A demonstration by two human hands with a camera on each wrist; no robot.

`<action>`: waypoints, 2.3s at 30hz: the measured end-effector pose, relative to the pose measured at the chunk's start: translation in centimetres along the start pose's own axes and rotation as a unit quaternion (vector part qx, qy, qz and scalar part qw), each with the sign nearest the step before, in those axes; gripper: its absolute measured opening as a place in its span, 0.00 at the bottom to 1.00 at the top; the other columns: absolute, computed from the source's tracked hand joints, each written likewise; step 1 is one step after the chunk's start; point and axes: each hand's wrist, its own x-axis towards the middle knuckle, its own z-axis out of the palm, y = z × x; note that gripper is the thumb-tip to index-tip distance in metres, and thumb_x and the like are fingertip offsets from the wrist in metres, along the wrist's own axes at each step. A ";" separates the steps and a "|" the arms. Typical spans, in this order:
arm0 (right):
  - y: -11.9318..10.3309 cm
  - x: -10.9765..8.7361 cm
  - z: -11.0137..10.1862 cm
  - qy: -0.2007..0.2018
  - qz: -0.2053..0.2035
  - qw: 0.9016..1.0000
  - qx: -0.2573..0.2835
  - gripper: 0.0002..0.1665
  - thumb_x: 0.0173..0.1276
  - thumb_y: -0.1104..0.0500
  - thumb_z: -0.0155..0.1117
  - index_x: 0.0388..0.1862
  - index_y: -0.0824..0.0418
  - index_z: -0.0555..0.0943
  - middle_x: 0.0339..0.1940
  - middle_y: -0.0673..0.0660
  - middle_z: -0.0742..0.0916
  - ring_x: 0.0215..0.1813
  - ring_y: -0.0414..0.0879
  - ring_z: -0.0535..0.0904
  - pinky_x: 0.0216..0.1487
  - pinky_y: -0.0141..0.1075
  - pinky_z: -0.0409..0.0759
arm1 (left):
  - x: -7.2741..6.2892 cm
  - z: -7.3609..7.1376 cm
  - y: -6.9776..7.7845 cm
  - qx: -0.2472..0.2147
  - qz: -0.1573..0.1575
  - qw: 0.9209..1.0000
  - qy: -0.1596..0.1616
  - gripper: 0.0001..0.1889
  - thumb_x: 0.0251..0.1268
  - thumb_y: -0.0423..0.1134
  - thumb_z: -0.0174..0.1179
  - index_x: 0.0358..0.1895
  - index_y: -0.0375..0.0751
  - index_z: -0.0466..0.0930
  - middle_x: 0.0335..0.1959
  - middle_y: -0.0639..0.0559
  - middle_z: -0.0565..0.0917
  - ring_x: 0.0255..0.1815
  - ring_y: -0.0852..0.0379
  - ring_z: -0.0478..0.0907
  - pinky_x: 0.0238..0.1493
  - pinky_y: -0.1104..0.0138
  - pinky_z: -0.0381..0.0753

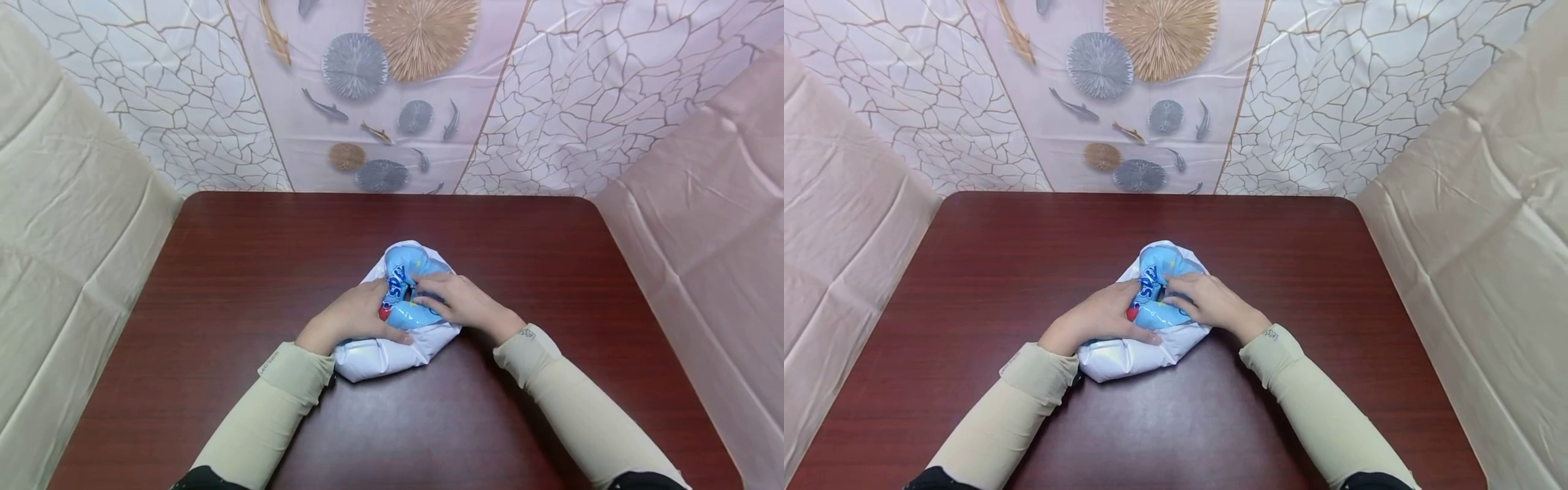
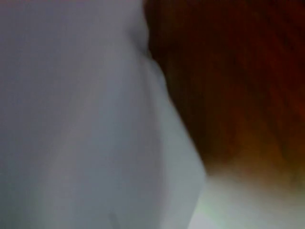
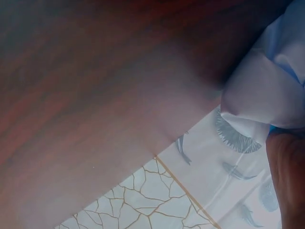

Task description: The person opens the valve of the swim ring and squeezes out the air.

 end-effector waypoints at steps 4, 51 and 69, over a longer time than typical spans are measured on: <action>0.0 0.0 0.2 -0.007 0.017 1.000 -0.015 0.18 0.74 0.54 0.64 0.58 0.60 0.83 0.54 0.56 0.88 0.51 0.44 0.85 0.51 0.41 0.83 | 0.2 -0.1 0.1 0.029 -0.002 1.000 0.003 0.59 0.41 0.76 0.69 0.75 0.42 0.62 0.71 0.51 0.71 0.67 0.54 0.71 0.66 0.58 0.71; -0.5 0.5 1.2 -0.017 0.017 0.999 -0.040 0.14 0.74 0.54 0.63 0.51 0.61 0.84 0.45 0.55 0.90 0.42 0.44 0.87 0.43 0.39 0.84 | 0.7 0.4 0.5 0.125 -0.002 0.992 -0.017 0.53 0.51 0.70 0.69 0.70 0.30 0.67 0.70 0.40 0.73 0.70 0.46 0.70 0.68 0.55 0.70; -0.5 0.5 1.4 -0.015 0.008 0.999 -0.033 0.07 0.73 0.56 0.65 0.43 0.58 0.84 0.40 0.51 0.89 0.39 0.40 0.84 0.43 0.38 0.83 | 0.8 0.5 0.7 0.150 0.003 0.988 -0.024 0.54 0.53 0.68 0.69 0.72 0.29 0.65 0.74 0.36 0.66 0.75 0.43 0.63 0.70 0.54 0.67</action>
